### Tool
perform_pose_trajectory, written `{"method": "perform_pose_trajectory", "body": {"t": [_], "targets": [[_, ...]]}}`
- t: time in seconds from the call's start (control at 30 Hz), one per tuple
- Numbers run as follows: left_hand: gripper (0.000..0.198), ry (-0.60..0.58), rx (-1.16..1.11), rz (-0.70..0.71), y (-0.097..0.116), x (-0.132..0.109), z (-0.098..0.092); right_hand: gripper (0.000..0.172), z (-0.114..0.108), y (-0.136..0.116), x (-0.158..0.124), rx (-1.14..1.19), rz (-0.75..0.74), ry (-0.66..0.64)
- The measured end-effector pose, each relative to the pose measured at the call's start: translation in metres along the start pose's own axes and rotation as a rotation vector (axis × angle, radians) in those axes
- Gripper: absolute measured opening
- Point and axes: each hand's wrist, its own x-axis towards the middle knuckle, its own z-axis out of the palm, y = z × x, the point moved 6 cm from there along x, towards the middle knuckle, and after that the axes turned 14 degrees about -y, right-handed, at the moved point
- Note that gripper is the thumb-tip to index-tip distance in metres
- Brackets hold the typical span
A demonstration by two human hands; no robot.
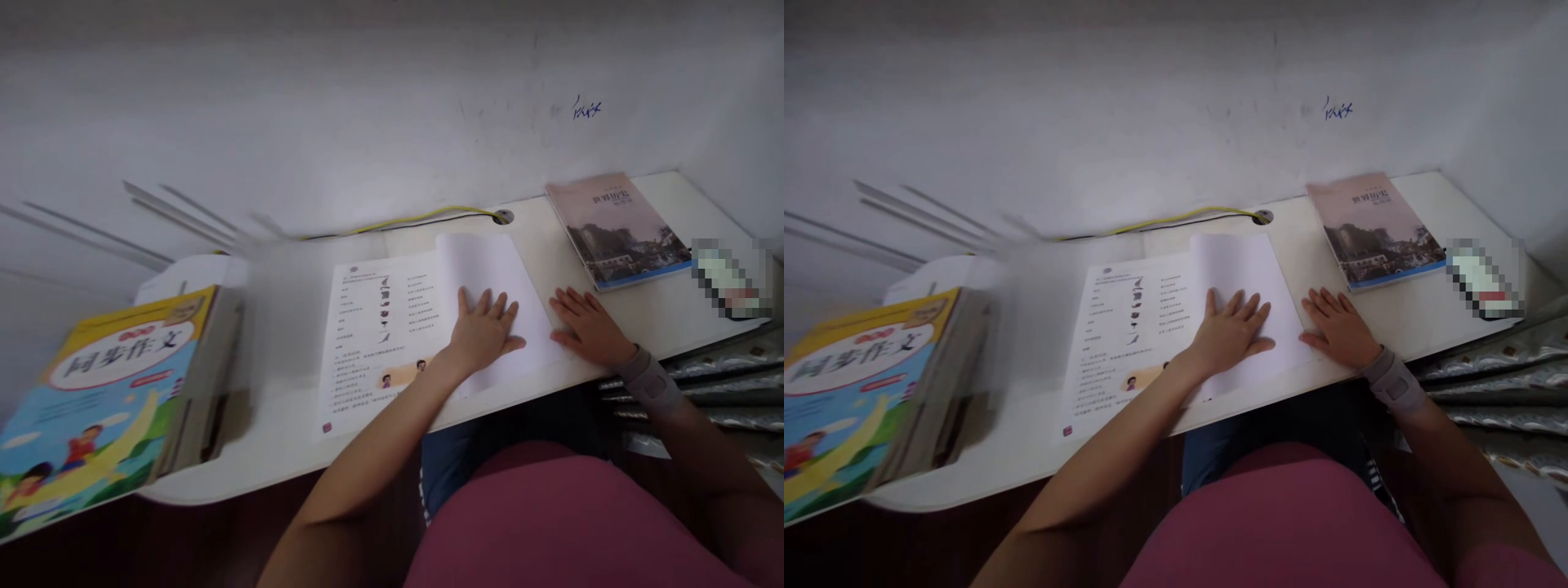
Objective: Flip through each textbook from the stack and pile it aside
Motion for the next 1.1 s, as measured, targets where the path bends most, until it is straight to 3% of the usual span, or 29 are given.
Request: {"method": "perform_pose_trajectory", "body": {"t": [0.37,0.53,0.67,0.8,1.1], "targets": [[0.064,0.047,-0.005,0.012,0.002,-0.001,-0.002,0.067,0.002,0.001,0.001,-0.008,-0.004,0.002],[0.065,0.089,-0.027,-0.111,-0.003,-0.025,-0.007,0.067,0.001,0.000,0.001,0.001,0.002,0.005],[0.059,0.080,-0.087,-0.189,-0.002,-0.041,0.004,0.067,0.002,0.000,0.000,0.017,0.001,0.006],[0.057,0.068,-0.107,-0.164,0.003,-0.039,0.012,0.067,0.002,0.000,0.000,0.022,-0.004,0.009],[0.060,0.069,-0.106,-0.136,0.001,-0.034,0.011,0.064,0.000,0.000,0.000,0.020,-0.004,0.002]]}}
